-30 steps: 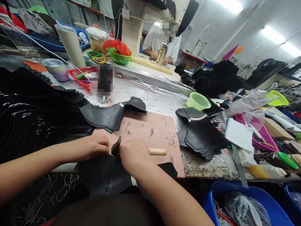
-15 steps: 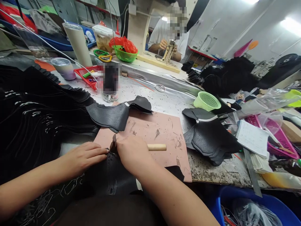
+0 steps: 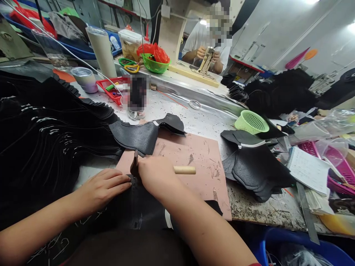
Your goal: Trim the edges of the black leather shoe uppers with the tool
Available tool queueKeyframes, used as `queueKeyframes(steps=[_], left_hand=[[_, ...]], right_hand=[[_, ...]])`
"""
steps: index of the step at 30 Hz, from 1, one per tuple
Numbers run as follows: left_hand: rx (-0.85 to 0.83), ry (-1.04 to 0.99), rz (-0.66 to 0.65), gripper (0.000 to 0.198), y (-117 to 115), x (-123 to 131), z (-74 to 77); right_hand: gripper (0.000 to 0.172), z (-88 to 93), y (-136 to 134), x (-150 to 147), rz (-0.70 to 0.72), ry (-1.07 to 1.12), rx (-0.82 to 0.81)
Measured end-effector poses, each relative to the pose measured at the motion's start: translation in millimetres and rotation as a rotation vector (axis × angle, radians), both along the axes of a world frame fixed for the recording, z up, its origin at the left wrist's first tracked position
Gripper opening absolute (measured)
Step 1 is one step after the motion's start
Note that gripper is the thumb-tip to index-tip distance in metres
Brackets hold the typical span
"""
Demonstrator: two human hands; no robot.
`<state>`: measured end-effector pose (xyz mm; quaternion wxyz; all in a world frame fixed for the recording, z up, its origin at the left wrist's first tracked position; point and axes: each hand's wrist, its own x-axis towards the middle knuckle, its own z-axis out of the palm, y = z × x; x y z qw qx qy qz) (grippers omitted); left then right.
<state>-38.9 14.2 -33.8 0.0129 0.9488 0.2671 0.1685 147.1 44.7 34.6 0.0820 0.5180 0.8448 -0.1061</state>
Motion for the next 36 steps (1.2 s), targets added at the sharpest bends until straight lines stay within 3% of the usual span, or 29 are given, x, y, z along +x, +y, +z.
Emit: queueKeyframes(steps=[5, 15, 24, 30, 36], left_hand=[[0.009, 0.003, 0.028, 0.028, -2, 2, -2.3], [-0.090, 0.074, 0.033, 0.033, 0, 2, 0.2], [-0.057, 0.002, -0.029, 0.031, 1, -1, -2.6], [-0.022, -0.001, 0.000, 0.029, -1, -3, -7.3], [-0.008, -0.004, 0.014, 0.029, -3, -3, -7.1]], right_hand=[[0.024, 18.1, -3, 6, -0.095, 0.000, -0.027], [0.021, -19.1, -28, 11, -0.109, 0.015, 0.006], [0.020, -9.0, -27, 12, -0.125, 0.013, 0.085], [0.015, -12.0, -21, 5, -0.045, -0.007, 0.034], [0.015, -13.6, -19, 4, -0.069, 0.026, 0.074]])
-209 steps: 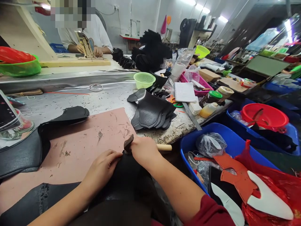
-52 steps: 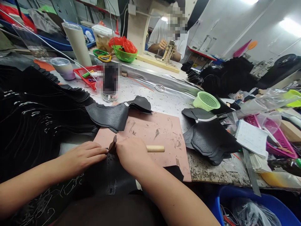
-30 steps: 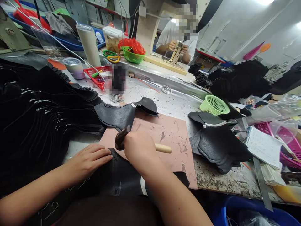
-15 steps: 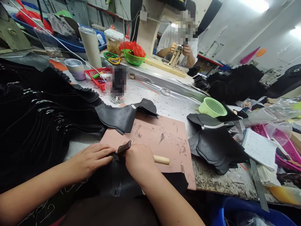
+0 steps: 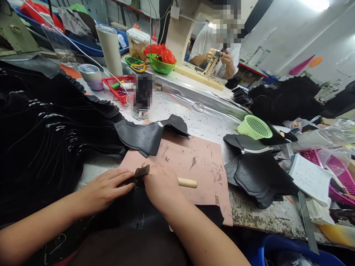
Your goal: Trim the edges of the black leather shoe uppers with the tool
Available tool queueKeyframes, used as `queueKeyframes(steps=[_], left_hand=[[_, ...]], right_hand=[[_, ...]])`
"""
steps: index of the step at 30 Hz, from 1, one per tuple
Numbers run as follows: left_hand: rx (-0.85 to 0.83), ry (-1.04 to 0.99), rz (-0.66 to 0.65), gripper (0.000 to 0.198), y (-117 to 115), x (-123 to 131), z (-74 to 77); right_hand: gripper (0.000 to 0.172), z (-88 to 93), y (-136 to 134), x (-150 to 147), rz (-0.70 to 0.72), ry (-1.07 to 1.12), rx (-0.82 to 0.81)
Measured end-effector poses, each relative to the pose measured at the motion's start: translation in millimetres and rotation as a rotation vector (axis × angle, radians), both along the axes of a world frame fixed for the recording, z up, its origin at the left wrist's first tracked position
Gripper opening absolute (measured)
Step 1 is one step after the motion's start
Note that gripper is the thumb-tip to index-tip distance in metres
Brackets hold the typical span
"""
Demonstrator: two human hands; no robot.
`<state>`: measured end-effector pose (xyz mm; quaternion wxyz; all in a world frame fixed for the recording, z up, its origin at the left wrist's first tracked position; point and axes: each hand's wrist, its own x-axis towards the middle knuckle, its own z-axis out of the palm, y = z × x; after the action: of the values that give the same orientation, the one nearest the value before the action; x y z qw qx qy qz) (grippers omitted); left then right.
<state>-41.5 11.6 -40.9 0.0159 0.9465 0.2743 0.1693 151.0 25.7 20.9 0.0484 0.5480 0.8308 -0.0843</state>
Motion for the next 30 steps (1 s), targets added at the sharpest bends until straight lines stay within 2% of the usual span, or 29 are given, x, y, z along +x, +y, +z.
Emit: queueKeyframes(steps=[10, 14, 17, 20, 23, 27, 30], left_hand=[[0.023, -0.053, 0.062, 0.031, -4, 1, -0.3], [0.050, -0.038, 0.104, 0.032, -6, 1, -1.7], [0.051, -0.012, 0.109, 0.032, -7, 0, -1.8], [0.048, -0.010, 0.102, 0.033, -10, 0, -1.4], [0.045, 0.014, 0.118, 0.035, -14, -1, -1.9], [0.026, 0.069, 0.161, 0.033, -18, -3, 2.3], [-0.019, 0.085, 0.179, 0.023, -21, 7, 16.8]], right_hand=[[0.013, 0.6, 7, -5, 0.040, -0.053, -0.019], [0.016, 0.6, 12, -9, 0.049, 0.032, 0.016], [0.013, 3.1, 18, -14, 0.034, -0.002, 0.000], [0.020, 8.3, 16, -13, -0.040, 0.007, 0.042], [0.023, 7.0, 3, -3, -0.094, 0.067, 0.050], [0.017, -3.6, -25, 27, -0.044, -0.024, -0.143], [0.020, -5.2, -36, 64, -0.182, -0.072, -0.116]])
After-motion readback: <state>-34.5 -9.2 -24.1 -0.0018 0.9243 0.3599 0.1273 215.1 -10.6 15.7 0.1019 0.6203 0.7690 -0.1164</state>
